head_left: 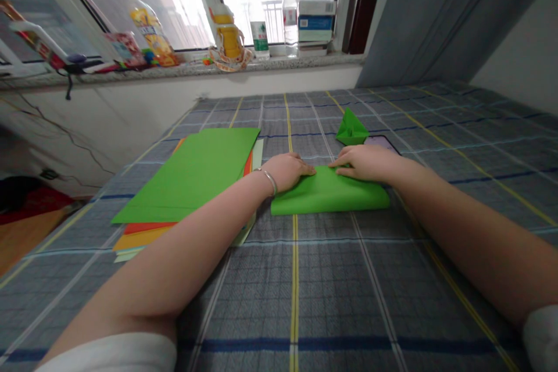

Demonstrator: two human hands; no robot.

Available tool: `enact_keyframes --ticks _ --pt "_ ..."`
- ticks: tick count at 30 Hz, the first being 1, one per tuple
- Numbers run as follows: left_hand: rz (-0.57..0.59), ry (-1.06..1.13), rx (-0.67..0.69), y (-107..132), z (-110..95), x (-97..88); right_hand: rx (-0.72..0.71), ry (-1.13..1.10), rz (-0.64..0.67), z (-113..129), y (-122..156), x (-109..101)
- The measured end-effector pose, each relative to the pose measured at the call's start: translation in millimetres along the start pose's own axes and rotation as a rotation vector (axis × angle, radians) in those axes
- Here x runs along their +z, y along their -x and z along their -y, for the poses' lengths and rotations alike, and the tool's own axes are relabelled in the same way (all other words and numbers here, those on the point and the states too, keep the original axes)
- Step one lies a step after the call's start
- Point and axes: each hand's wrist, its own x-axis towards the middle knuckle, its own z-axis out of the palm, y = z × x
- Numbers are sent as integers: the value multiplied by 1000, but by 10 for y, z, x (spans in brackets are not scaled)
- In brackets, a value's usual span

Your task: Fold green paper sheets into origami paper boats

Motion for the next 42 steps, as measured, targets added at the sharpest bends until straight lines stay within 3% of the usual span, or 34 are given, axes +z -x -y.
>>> enact_keyframes --ticks 3,9,18,31,42 --pt "-43 -14 -96 4 -76 -22 74 52 -49 221 22 22" --pt "37 -114 -157 11 -292 -144 -11 83 -149 497 14 149" --pt "-42 -72 -110 34 -293 -58 -68 -57 -156 381 -7 243" --pt "-156 -98 -191 143 -563 214 34 -19 -133 561 132 305" --pt "-110 -18 -251 224 -666 228 22 -64 -209 590 174 472"
